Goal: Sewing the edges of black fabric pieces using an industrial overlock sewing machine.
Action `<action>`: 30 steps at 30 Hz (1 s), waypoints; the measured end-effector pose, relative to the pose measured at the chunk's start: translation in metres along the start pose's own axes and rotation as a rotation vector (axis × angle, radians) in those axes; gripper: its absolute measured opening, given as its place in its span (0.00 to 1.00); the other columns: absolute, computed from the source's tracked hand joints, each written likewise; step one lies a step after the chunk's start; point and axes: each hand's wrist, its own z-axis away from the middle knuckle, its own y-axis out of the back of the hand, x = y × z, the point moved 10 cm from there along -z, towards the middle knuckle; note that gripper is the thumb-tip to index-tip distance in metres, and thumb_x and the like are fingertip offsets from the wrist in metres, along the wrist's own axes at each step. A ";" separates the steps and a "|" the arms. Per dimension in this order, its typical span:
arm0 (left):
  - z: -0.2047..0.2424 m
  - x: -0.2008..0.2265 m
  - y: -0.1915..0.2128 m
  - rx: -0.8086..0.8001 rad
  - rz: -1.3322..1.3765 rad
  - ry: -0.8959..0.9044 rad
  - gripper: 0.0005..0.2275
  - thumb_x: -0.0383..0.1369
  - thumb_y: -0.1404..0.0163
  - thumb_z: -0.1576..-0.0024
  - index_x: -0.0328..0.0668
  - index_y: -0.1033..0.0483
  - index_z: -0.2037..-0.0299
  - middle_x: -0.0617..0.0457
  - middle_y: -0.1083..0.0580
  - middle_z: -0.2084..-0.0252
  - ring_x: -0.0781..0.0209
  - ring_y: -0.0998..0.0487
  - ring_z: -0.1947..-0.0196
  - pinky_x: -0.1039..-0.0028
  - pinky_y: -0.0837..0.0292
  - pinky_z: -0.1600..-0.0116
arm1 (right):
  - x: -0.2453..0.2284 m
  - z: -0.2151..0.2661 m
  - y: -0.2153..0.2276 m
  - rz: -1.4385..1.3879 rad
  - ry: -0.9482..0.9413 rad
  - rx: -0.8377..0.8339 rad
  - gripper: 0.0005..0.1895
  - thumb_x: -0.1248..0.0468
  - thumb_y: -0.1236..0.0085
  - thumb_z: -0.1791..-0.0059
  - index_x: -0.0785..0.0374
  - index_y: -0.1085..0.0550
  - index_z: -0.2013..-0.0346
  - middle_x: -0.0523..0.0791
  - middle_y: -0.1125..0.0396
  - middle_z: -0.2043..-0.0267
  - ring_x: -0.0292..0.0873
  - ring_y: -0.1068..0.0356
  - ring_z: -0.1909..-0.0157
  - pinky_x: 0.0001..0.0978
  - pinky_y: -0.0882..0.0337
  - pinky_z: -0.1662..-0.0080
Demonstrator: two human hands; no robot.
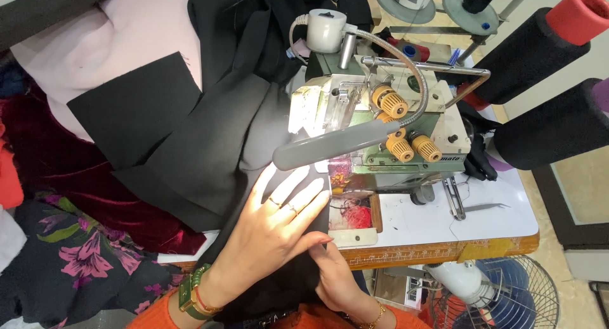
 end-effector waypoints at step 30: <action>0.009 -0.054 0.006 0.061 -0.190 0.223 0.21 0.55 0.46 0.42 0.49 0.19 0.52 0.43 0.25 0.40 0.42 0.30 0.35 0.40 0.44 0.30 | -0.063 0.002 -0.065 0.158 0.320 -0.336 0.23 0.56 0.58 0.42 0.75 0.30 0.44 0.55 0.30 0.42 0.47 0.31 0.40 0.40 0.31 0.38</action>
